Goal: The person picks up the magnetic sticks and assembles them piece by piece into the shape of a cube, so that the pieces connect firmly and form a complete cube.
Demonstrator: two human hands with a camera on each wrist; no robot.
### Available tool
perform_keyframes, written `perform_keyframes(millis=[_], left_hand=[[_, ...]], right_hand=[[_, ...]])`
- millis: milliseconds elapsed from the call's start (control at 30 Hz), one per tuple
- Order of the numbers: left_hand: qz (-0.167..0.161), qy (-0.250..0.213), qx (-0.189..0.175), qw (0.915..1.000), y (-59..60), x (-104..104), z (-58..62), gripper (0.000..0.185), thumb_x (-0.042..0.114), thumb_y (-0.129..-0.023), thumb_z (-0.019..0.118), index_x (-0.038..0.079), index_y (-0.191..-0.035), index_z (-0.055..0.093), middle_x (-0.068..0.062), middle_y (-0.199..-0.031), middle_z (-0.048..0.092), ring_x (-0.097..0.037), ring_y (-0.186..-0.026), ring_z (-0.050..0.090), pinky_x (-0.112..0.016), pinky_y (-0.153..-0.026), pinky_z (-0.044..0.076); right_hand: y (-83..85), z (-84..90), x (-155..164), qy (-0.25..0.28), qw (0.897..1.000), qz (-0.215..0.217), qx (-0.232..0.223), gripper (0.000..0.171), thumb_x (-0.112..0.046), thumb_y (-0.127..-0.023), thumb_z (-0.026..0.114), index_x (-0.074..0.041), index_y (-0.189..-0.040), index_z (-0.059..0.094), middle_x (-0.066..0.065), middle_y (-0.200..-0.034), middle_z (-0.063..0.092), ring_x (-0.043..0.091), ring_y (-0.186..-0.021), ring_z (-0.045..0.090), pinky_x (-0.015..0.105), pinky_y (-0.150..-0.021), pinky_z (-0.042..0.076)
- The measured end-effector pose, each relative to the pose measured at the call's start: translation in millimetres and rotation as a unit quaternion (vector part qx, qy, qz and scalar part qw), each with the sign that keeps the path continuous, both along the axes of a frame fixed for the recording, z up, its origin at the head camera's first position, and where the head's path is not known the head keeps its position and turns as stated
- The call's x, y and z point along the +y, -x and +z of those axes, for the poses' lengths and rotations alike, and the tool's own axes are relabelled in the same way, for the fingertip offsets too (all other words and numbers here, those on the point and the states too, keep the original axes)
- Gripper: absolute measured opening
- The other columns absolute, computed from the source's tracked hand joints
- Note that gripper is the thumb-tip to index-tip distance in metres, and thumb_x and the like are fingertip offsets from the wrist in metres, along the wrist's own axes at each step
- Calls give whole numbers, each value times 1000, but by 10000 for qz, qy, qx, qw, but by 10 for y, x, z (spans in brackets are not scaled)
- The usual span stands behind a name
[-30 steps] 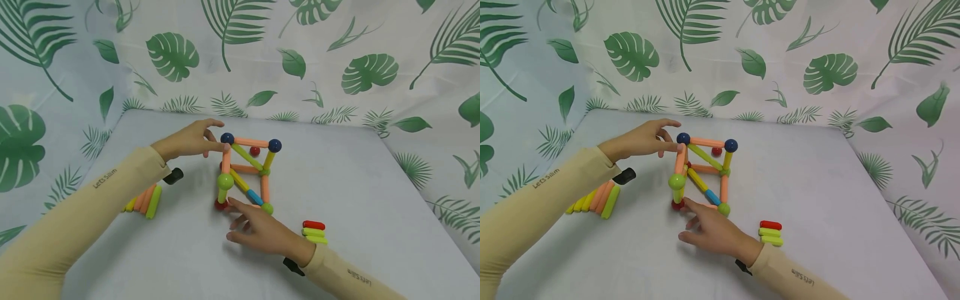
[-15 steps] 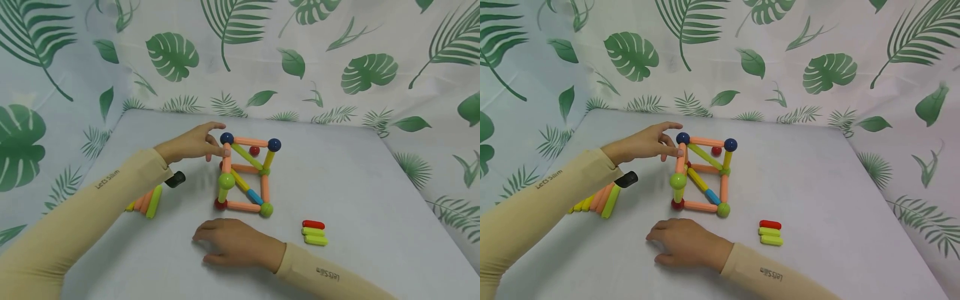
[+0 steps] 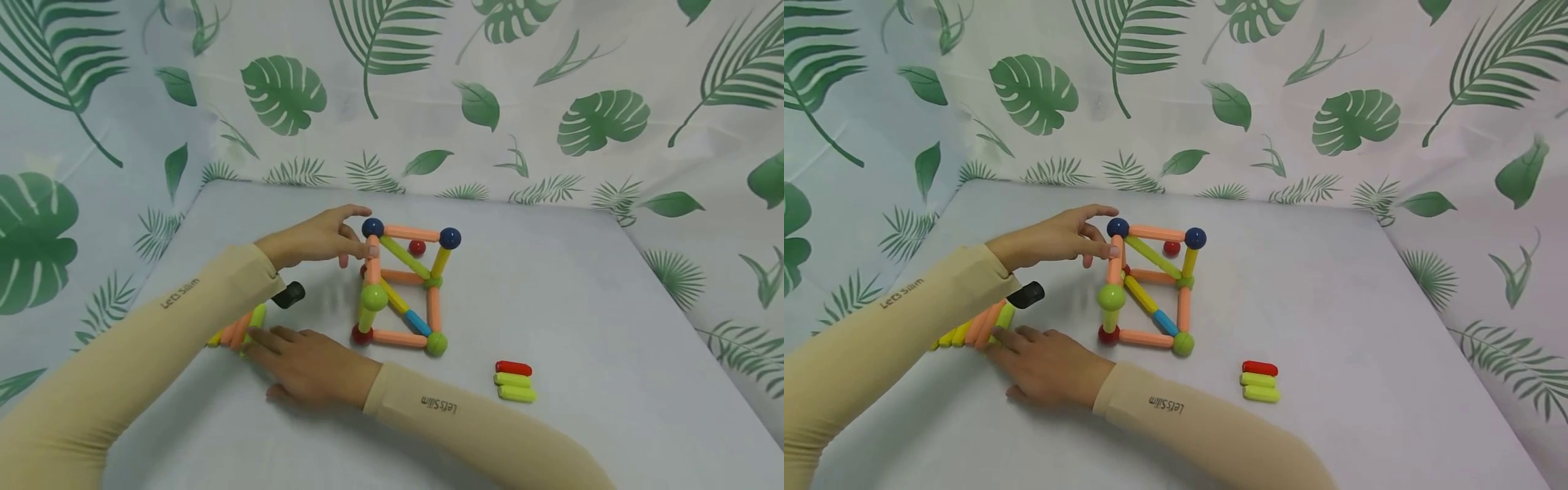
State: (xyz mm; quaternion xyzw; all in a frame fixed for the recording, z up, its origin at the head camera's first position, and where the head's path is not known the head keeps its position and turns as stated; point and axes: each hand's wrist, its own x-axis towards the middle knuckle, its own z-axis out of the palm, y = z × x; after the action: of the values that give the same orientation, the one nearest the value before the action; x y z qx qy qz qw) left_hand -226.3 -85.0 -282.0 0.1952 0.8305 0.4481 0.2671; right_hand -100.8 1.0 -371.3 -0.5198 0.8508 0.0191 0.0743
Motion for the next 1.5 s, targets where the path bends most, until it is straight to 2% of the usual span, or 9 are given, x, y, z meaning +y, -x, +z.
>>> perform_keyframes(millis=[167, 267, 433, 567, 767, 967, 1200, 1367, 1500], left_hand=[[-17, -9, 41, 10000, 17, 23, -19, 81, 37, -94, 74, 24, -159, 27, -9, -101, 70, -28, -77, 64, -51, -108, 37], [-59, -5, 75, 10000, 13, 29, -14, 79, 37, -94, 73, 22, -158, 30, -9, -99, 70, -27, -77, 62, -51, -107, 37], [-108, 24, 140, 9998, 8, 2, -21, 76, 38, -95, 72, 20, -158, 33, -9, -97, 67, -26, -74, 59, -47, -98, 39], [-44, 62, 265, 9996, 1, 0, -36, 78, 43, -94, 71, 20, -158, 33, -9, -99, 66, -25, -72, 57, -41, -84, 40], [22, -6, 492, 9988, -13, 28, -63, 82, 39, -92, 75, 15, -158, 34, -8, -104, 65, -25, -75, 58, -37, -76, 42], [22, -7, 523, 9986, -14, 40, -51, 81, 36, -92, 76, 13, -158, 34, -9, -104, 65, -26, -76, 58, -39, -80, 42], [-10, 34, 494, 9988, 8, 29, -57, 82, 37, -91, 77, 15, -158, 34, -9, -105, 64, -24, -75, 58, -39, -79, 40], [13, 98, 475, 9988, 13, 37, -63, 83, 39, -91, 77, 16, -158, 34, -8, -105, 65, -24, -75, 58, -39, -80, 40], [2, 126, 440, 9990, 4, 37, -59, 84, 40, -91, 76, 17, -159, 33, -9, -105, 65, -24, -75, 58, -39, -79, 40]], right_hand=[[75, -45, -92, -209, 9995, 94, 233, 70, -42, -104, 52, -17, -162, 22, 2, -166, 22, 19, -147, 32, 31, -114, 32], [72, -48, -102, -215, 9986, 199, 447, 62, -36, -104, 53, -18, -159, 32, 1, -161, 35, 19, -142, 40, 30, -110, 36], [75, -42, -77, -21, 9911, 412, 1263, 30, -21, -103, 58, -21, -133, 63, -3, -133, 58, 14, -113, 59, 25, -93, 47], [106, -52, -17, -65, 9783, 555, 1993, 18, -17, -101, 63, -21, -114, 74, -2, -118, 60, 13, -94, 60, 23, -79, 48], [116, -29, 73, -151, 9677, 797, 2385, 15, -18, -99, 66, -23, -101, 79, -5, -114, 62, 13, -94, 60, 25, -77, 47], [-27, 19, 226, -295, 9838, 815, 1569, 20, -24, -100, 67, -26, -118, 75, -9, -120, 66, 11, -107, 61, 27, -88, 47], [-266, -45, 588, 368, 9933, 743, 808, 18, -29, -101, 65, -30, -117, 72, -12, -111, 66, 7, -103, 59, 24, -86, 45], [-318, -16, 953, 886, 9954, -138, -330, 23, -35, -102, 63, -26, -124, 67, -12, -103, 62, 1, -81, 55, 18, -75, 47], [-309, 29, 1266, 1426, 9758, -1174, -1168, 31, -39, -106, 53, -22, -131, 61, -12, -109, 65, -1, -83, 59, 20, -75, 51]])
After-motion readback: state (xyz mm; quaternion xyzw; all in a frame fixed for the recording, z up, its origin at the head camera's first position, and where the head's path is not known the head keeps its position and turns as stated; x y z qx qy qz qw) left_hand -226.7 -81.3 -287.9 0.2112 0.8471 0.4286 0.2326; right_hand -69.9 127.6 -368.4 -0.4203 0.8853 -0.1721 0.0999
